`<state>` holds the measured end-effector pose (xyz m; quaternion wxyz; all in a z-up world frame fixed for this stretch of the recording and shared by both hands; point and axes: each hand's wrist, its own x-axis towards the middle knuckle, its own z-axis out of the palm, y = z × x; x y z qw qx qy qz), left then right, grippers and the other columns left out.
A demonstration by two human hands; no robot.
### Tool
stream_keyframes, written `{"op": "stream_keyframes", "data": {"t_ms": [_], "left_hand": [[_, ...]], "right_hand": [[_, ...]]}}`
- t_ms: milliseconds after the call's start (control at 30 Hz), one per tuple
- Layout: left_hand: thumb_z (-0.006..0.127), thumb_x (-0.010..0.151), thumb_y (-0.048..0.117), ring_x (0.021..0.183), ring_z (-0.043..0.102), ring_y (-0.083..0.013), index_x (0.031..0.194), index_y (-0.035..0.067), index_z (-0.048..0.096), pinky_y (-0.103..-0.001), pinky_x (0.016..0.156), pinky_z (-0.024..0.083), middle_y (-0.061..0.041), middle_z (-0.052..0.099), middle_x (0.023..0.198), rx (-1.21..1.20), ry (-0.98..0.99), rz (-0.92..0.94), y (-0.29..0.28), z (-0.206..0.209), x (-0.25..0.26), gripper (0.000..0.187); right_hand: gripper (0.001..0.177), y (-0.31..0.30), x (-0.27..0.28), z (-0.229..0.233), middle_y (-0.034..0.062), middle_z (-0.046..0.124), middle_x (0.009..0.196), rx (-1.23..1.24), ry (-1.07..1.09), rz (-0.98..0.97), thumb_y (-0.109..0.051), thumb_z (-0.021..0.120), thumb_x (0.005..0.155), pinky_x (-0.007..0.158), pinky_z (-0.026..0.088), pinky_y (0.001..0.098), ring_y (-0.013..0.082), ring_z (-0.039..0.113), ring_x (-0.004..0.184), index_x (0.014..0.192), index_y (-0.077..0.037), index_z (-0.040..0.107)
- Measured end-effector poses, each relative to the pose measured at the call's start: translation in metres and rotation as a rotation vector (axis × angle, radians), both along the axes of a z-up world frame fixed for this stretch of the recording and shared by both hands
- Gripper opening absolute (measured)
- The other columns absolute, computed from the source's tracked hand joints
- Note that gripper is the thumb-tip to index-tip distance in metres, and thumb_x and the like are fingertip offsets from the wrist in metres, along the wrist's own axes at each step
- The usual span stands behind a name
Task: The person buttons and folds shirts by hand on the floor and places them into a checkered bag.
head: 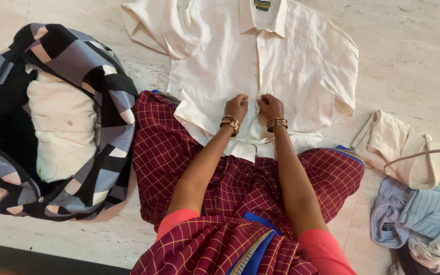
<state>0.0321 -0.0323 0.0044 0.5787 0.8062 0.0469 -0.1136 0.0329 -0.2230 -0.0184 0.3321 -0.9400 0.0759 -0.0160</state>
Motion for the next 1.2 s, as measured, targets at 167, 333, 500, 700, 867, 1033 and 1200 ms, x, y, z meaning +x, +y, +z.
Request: {"op": "stream_keyframes", "data": {"t_ms": [167, 333, 500, 700, 867, 1033, 1200], "left_hand": [[0.072, 0.085, 0.022, 0.084, 0.076, -0.0248, 0.094, 0.009, 0.077, -0.036, 0.079, 0.06, -0.011, 0.078, 0.09, 0.097, -0.023, -0.02, -0.02, -0.006, 0.02, 0.017], [0.072, 0.086, 0.022, 0.083, 0.074, -0.0276, 0.087, 0.009, 0.08, -0.038, 0.079, 0.058, -0.012, 0.078, 0.086, 0.296, 0.055, -0.061, -0.026, -0.002, 0.028, 0.016], [0.073, 0.082, 0.025, 0.065, 0.074, -0.0162, 0.084, 0.008, 0.077, -0.03, 0.067, 0.06, -0.007, 0.078, 0.074, 0.064, 0.261, -0.104, -0.014, 0.0, 0.035, 0.018], [0.073, 0.083, 0.022, 0.06, 0.07, -0.0116, 0.083, 0.004, 0.075, -0.027, 0.059, 0.059, -0.005, 0.076, 0.072, -0.117, 0.335, -0.122, -0.011, -0.008, 0.041, 0.018], [0.072, 0.086, 0.02, 0.062, 0.071, -0.0107, 0.084, 0.002, 0.075, -0.025, 0.06, 0.06, -0.007, 0.076, 0.072, -0.197, 0.331, -0.12, -0.008, -0.024, 0.04, 0.018], [0.072, 0.085, 0.025, 0.062, 0.069, -0.0103, 0.089, 0.0, 0.074, -0.027, 0.057, 0.059, -0.006, 0.076, 0.076, -0.553, 0.373, -0.04, -0.011, -0.03, 0.032, 0.025], [0.08, 0.085, 0.029, 0.066, 0.071, -0.0125, 0.096, -0.001, 0.077, -0.027, 0.063, 0.059, -0.009, 0.077, 0.08, -0.177, 0.24, -0.029, -0.013, -0.017, 0.027, 0.033]], "right_hand": [[0.026, 0.004, 0.002, -0.002, 0.0142, 0.075, 0.095, -0.022, 0.098, -0.035, -0.029, 0.074, 0.089, 0.078, 0.057, 0.0408, 0.0304, 0.073, 0.086, 0.105, -0.008, 0.074], [0.024, 0.012, -0.002, 0.009, 0.013, 0.075, 0.099, -0.035, 0.063, -0.033, -0.028, 0.072, 0.091, 0.081, 0.057, 0.0416, 0.0312, 0.072, 0.089, 0.105, -0.009, 0.073], [0.021, 0.036, -0.012, 0.02, 0.0098, 0.074, 0.105, -0.123, -0.003, -0.107, -0.028, 0.068, 0.093, 0.081, 0.054, 0.0456, 0.0338, 0.068, 0.095, 0.105, -0.012, 0.072], [0.022, 0.043, -0.014, 0.035, 0.0062, 0.073, 0.106, -0.078, 0.07, -0.198, -0.032, 0.068, 0.092, 0.081, 0.054, 0.0454, 0.0316, 0.069, 0.097, 0.105, -0.015, 0.072], [0.024, 0.022, -0.016, 0.007, 0.0111, 0.076, 0.096, 0.059, 0.0, -0.09, -0.031, 0.068, 0.096, 0.076, 0.057, 0.0385, 0.0268, 0.073, 0.086, 0.107, -0.011, 0.076], [0.024, 0.004, -0.006, 0.003, 0.0092, 0.078, 0.091, 0.596, 0.254, -0.073, -0.026, 0.07, 0.095, 0.072, 0.057, 0.0312, 0.0158, 0.07, 0.078, 0.107, -0.006, 0.076], [0.028, 0.023, -0.007, 0.046, 0.0054, 0.078, 0.088, 0.152, 0.267, -0.103, -0.029, 0.082, 0.083, 0.07, 0.057, 0.0314, 0.0149, 0.073, 0.076, 0.101, -0.007, 0.078]]}}
